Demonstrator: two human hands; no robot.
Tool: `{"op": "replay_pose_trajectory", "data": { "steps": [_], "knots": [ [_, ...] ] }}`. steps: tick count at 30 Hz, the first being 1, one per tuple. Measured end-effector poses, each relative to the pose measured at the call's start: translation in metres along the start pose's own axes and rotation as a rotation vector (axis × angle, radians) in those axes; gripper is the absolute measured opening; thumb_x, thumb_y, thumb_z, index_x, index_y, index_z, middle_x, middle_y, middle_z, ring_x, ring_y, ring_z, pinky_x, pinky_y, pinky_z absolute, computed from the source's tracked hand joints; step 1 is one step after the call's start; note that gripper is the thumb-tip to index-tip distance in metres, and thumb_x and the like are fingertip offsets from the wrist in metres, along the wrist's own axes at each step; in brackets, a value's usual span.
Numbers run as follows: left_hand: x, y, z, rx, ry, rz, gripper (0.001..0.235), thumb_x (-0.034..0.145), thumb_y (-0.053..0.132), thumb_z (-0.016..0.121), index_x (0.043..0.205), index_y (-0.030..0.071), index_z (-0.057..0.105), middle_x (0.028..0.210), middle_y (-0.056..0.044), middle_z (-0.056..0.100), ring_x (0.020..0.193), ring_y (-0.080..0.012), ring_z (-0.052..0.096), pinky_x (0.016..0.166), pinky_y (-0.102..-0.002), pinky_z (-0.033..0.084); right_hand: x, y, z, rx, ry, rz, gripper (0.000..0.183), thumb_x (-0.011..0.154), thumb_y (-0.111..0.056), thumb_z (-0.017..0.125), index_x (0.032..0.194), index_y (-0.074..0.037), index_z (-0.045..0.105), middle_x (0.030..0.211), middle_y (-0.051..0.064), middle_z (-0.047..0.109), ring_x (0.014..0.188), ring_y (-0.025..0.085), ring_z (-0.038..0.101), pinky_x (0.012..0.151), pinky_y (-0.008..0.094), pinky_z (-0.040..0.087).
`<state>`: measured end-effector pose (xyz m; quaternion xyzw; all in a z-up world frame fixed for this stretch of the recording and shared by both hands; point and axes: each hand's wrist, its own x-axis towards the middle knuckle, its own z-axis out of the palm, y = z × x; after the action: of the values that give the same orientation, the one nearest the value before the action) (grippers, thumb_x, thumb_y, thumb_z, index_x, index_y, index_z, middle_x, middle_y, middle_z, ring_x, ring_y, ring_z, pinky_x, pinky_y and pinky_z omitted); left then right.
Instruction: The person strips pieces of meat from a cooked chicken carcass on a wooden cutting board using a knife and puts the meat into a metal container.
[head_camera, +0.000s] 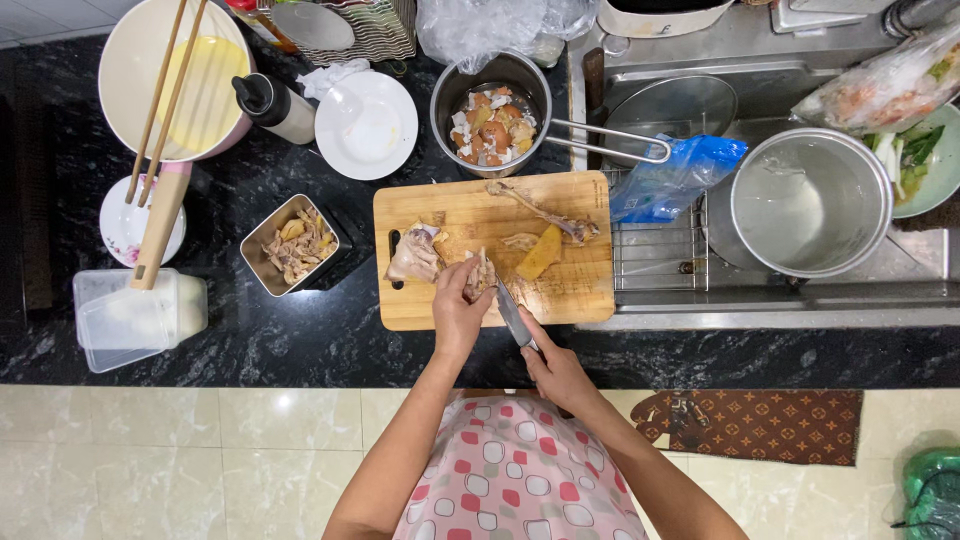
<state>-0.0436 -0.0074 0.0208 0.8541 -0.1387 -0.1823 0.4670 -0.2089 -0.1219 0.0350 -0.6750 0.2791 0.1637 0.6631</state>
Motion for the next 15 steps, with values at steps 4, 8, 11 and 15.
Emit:
{"op": "replay_pose_trajectory", "data": {
  "steps": [4, 8, 11, 15],
  "knots": [
    [-0.001, 0.001, -0.003, -0.136, 0.03, 0.074, 0.053, 0.081, 0.002, 0.079, 0.132, 0.005, 0.067, 0.12, -0.009, 0.064, 0.088, -0.0162, 0.061, 0.075, -0.026, 0.055, -0.005, -0.007, 0.01, 0.016, 0.042, -0.021, 0.067, 0.102, -0.02, 0.053, 0.162, -0.035, 0.027, 0.059, 0.005, 0.057, 0.042, 0.013, 0.052, 0.049, 0.03, 0.051],
    [0.006, 0.01, -0.04, -0.186, 0.11, 0.214, 0.057, 0.08, -0.003, 0.079, 0.135, 0.002, 0.066, 0.124, -0.012, 0.063, 0.106, -0.0178, 0.063, 0.087, -0.029, 0.054, -0.002, -0.039, 0.024, -0.016, 0.075, -0.134, 0.068, 0.101, -0.017, 0.054, 0.162, -0.032, 0.027, 0.06, 0.004, 0.057, 0.046, 0.013, 0.053, 0.05, 0.031, 0.051],
    [0.024, 0.009, -0.089, -0.198, 0.207, 0.29, 0.054, 0.082, -0.004, 0.079, 0.134, 0.001, 0.064, 0.127, -0.011, 0.061, 0.111, -0.0175, 0.063, 0.088, -0.028, 0.056, 0.018, -0.077, 0.048, -0.135, 0.074, -0.299, 0.068, 0.101, -0.017, 0.056, 0.162, -0.029, 0.029, 0.065, 0.008, 0.059, 0.05, 0.018, 0.058, 0.054, 0.034, 0.052],
    [0.046, 0.002, -0.175, -0.537, 0.198, 0.132, 0.046, 0.09, -0.001, 0.072, 0.135, 0.003, 0.062, 0.129, -0.007, 0.058, 0.106, -0.0145, 0.068, 0.079, -0.025, 0.063, 0.058, -0.134, 0.097, -0.311, -0.002, -0.416, 0.067, 0.101, -0.02, 0.057, 0.162, -0.025, 0.031, 0.071, 0.02, 0.066, 0.06, 0.03, 0.066, 0.064, 0.04, 0.052]
  ]
}}
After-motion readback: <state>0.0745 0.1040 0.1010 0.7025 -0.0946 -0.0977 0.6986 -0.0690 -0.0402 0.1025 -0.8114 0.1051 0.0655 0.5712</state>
